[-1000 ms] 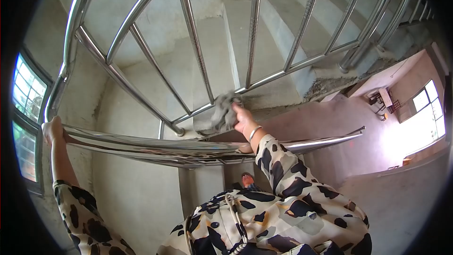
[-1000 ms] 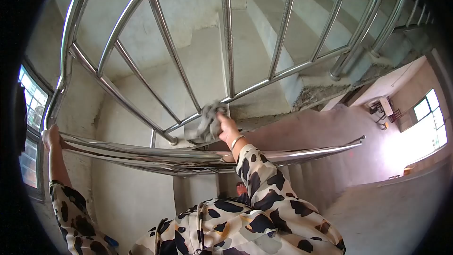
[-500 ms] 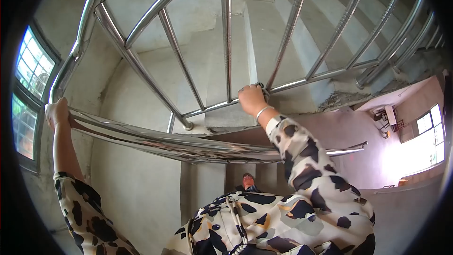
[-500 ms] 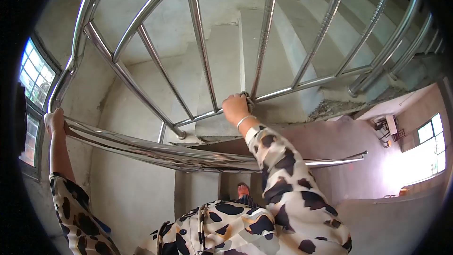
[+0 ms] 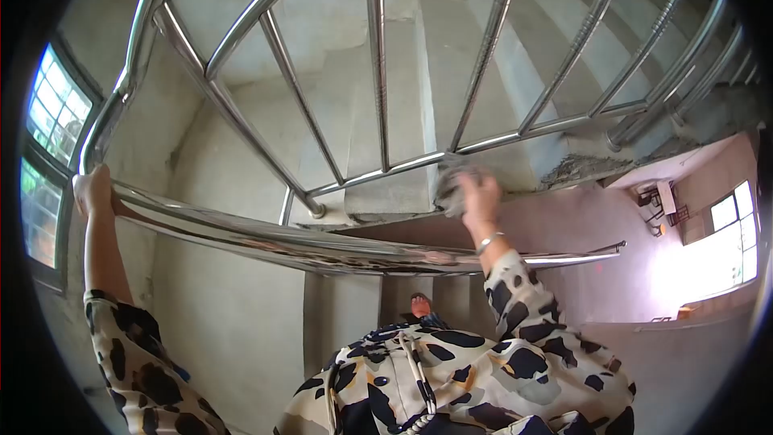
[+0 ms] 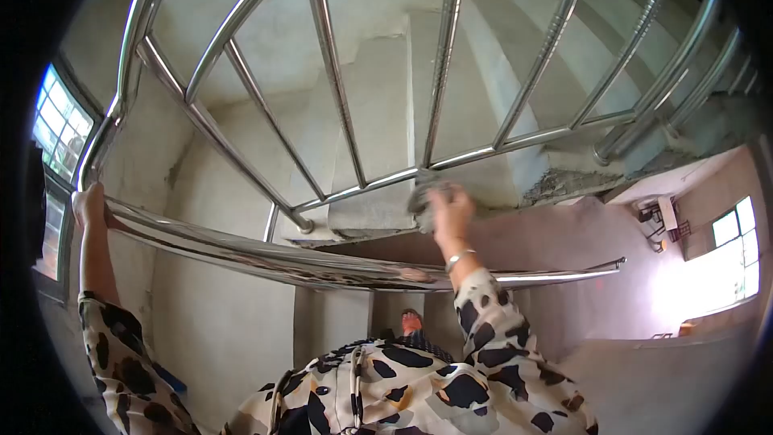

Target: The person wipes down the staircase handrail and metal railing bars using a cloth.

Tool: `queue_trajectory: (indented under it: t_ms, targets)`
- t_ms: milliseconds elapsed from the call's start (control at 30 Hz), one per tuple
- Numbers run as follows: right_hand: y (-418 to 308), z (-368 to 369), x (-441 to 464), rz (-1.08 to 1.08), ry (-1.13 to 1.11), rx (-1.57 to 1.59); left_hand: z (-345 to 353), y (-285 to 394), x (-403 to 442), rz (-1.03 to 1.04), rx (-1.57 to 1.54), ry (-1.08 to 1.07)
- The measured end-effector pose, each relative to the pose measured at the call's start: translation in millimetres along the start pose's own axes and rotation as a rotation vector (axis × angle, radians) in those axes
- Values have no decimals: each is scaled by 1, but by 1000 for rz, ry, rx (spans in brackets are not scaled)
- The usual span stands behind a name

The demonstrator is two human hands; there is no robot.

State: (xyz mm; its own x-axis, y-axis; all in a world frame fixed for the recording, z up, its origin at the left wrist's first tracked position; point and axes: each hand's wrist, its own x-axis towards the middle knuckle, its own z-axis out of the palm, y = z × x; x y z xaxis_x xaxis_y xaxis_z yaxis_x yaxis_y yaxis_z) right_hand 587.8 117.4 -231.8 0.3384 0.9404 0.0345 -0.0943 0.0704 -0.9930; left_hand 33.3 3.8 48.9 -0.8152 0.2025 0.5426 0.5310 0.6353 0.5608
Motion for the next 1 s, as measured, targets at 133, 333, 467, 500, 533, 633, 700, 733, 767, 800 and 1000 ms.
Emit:
queue_trajectory:
  t_ms: [133, 333, 467, 500, 533, 633, 700, 733, 767, 800, 1000]
  targets:
    - [4, -13, 48, 316, 194, 866, -1, -3, 6, -43, 54, -159]
    - [62, 72, 4, 740, -152, 831, 8, -17, 13, 22, 99, 4]
    - [105, 109, 0, 936, -319, 551, 2, -13, 11, 15, 131, -29]
    - [106, 117, 6, 1017, -425, 394, 2, -11, 8, 11, 141, -24]
    - [106, 126, 9, 1090, -534, 237, -1, -7, 7, -27, 133, -79]
    - [110, 140, 6, 1101, -559, 185, -2, -7, 7, -56, 120, -117]
    - [136, 143, 6, 1115, -489, 282, -5, -2, 1, -51, 110, -93]
    - [148, 145, 9, 1126, -406, 381, -6, 1, -2, -54, 110, -75]
    - [140, 145, 9, 1131, -416, 379, -6, 3, -4, -58, 111, -61]
    - [121, 142, 7, 1139, -339, 457, -2, -6, 5, -90, 87, -94]
    - [60, 108, 8, 971, -294, 590, -6, -6, 1, -50, 83, -51]
